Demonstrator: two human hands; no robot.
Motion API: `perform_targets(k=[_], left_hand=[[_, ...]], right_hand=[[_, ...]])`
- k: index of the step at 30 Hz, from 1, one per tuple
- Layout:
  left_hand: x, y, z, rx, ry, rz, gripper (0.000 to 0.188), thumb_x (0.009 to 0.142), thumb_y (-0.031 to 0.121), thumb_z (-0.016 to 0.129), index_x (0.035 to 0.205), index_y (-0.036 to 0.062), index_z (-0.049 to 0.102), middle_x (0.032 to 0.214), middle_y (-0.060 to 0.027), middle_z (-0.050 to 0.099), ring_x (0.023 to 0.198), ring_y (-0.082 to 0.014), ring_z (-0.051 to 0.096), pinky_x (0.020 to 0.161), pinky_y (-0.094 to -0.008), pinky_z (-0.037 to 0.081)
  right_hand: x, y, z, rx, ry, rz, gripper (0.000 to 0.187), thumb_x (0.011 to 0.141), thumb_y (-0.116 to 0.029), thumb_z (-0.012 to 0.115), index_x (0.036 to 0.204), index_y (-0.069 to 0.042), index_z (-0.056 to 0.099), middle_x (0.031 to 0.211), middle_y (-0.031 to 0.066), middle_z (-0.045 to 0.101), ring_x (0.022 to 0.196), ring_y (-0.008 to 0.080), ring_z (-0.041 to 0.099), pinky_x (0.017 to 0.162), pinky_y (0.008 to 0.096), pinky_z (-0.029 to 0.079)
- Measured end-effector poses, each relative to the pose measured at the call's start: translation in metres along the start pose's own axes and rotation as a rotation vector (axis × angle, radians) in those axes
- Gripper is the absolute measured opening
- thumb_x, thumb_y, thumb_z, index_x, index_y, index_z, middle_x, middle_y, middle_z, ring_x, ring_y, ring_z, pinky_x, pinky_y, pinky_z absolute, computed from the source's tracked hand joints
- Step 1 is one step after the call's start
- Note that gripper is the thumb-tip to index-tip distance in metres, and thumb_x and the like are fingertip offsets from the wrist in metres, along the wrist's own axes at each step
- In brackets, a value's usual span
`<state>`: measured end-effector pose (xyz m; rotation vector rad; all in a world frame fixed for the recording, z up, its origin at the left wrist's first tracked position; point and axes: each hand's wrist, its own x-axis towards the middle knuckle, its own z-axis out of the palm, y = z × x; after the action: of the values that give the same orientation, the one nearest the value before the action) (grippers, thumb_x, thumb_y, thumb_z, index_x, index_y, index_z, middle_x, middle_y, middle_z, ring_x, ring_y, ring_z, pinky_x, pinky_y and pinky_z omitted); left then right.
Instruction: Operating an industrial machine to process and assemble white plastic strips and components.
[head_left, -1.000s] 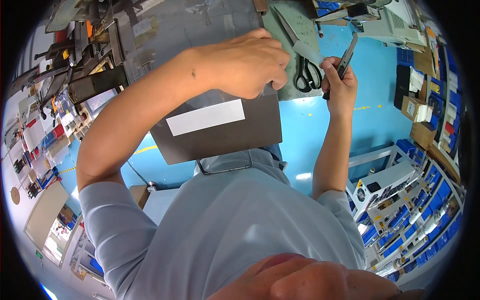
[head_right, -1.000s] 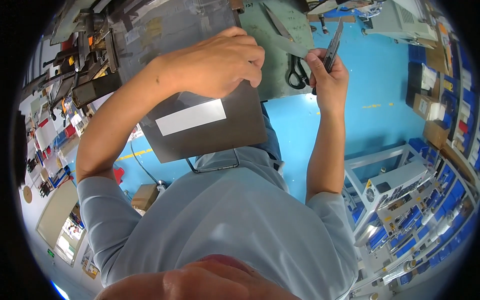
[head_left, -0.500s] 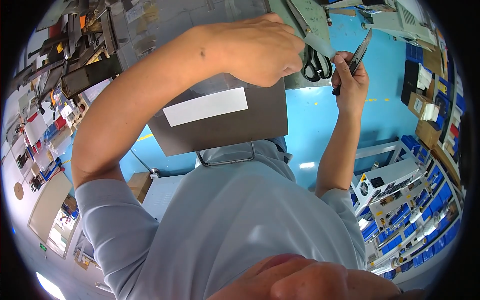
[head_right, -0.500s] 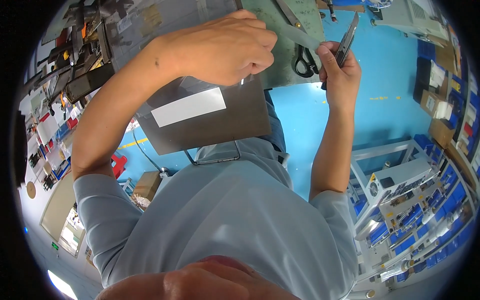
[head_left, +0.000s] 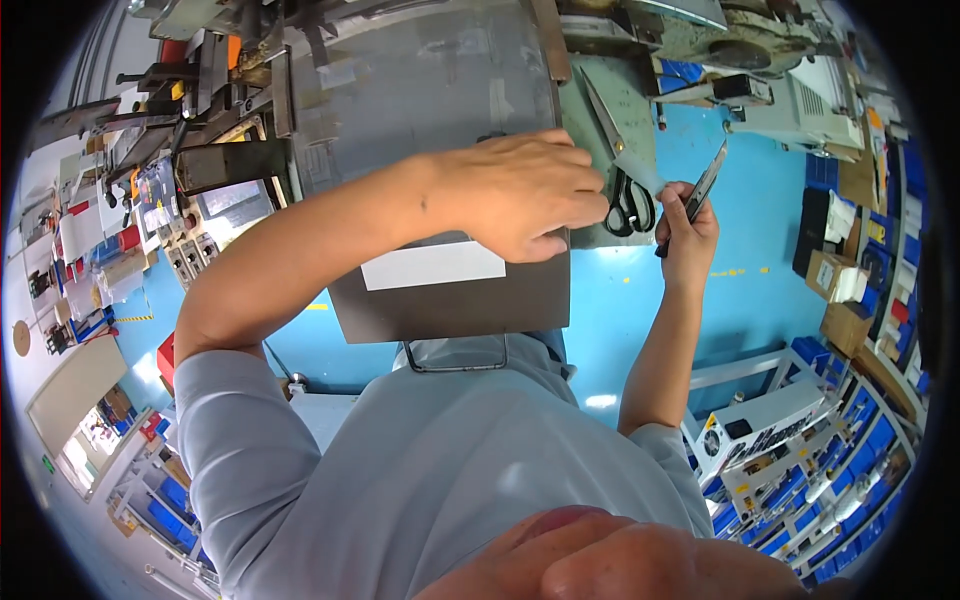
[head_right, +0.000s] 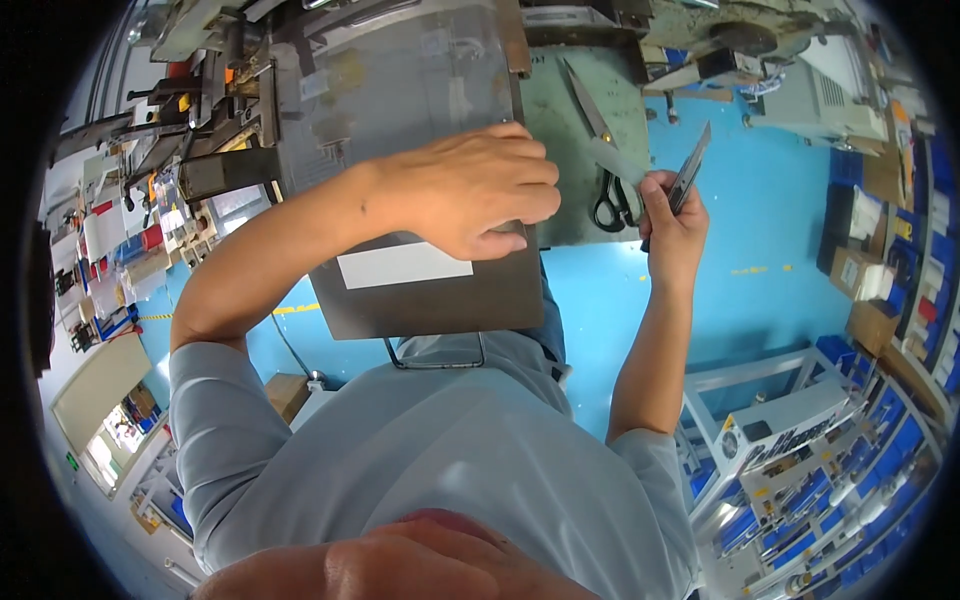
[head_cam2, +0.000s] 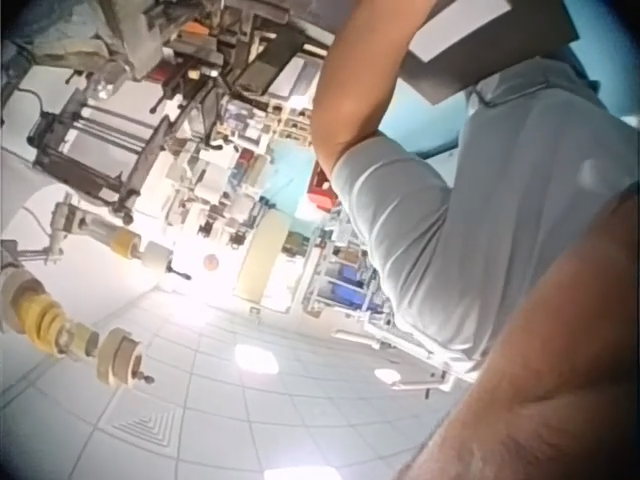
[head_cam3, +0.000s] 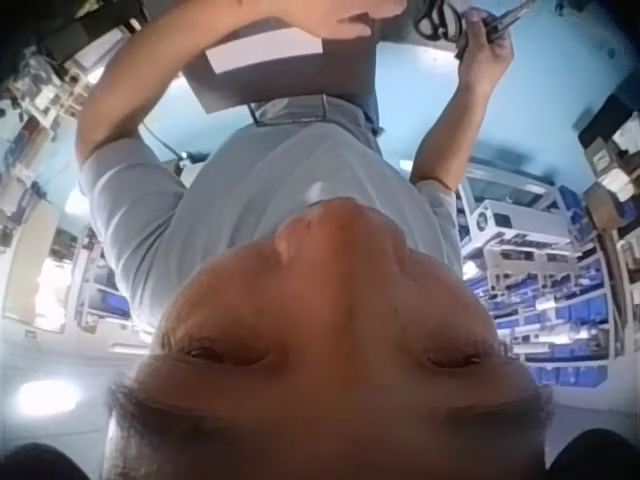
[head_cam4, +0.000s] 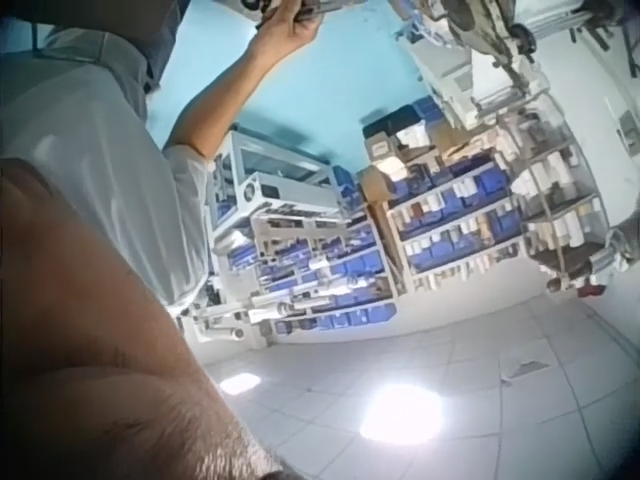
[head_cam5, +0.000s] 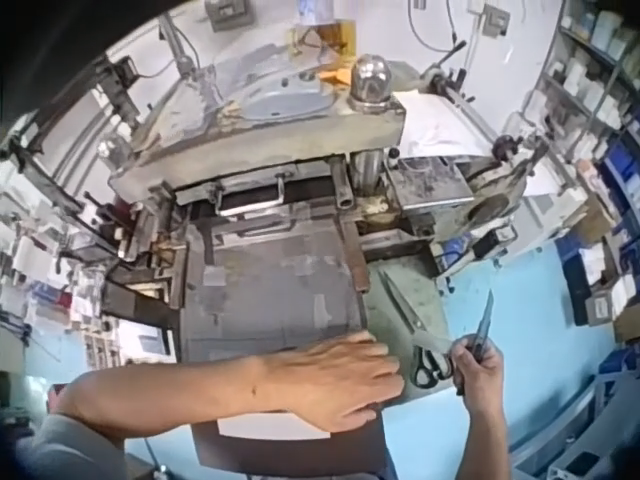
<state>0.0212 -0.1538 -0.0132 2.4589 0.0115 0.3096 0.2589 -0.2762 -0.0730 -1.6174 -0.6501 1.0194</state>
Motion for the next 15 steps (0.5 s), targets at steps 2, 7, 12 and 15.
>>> perform_targets(k=[2,7,12,15], left_hand=[[-0.004,0.004,-0.005,-0.018,0.065,0.019,0.023,0.073,0.020,0.071,0.077,0.0067,0.052,0.074,-0.0057,0.049,0.074,-0.0247,0.052,0.079,-0.0364,0.042],[-0.005,0.001,-0.021,0.132,0.096,-0.066,0.027,0.084,0.027,0.062,0.068,0.0061,0.056,0.070,-0.0076,0.052,0.073,-0.0263,0.053,0.076,-0.0382,0.043],[0.000,-0.046,-0.049,0.396,0.112,-0.137,0.022,0.084,0.023,0.057,0.070,0.0069,0.060,0.074,-0.0065,0.057,0.083,-0.0265,0.055,0.084,-0.0389,0.042],[-0.005,-0.053,-0.072,0.415,0.162,-0.053,0.008,0.073,0.014,0.059,0.071,0.0065,0.056,0.075,-0.0067,0.056,0.084,-0.0267,0.054,0.083,-0.0382,0.042]], right_hand=[[0.004,0.005,-0.004,-0.002,-0.045,-0.017,0.009,0.091,-0.012,0.064,0.095,-0.005,0.061,0.078,0.0026,0.064,0.045,0.0033,0.042,0.040,0.0191,0.031],[0.010,-0.014,0.016,-0.004,-0.056,-0.024,0.013,0.089,-0.015,0.068,0.093,-0.004,0.063,0.071,-0.0023,0.059,0.047,0.0029,0.041,0.041,0.0189,0.031],[0.016,-0.031,0.036,0.004,-0.070,-0.074,0.011,0.089,-0.014,0.068,0.093,-0.004,0.063,0.071,-0.0028,0.058,0.047,0.0029,0.042,0.042,0.0187,0.031],[0.018,-0.035,0.041,-0.002,-0.094,-0.072,0.009,0.088,-0.011,0.067,0.093,-0.004,0.063,0.070,-0.0032,0.057,0.047,0.0027,0.043,0.042,0.0184,0.030]])
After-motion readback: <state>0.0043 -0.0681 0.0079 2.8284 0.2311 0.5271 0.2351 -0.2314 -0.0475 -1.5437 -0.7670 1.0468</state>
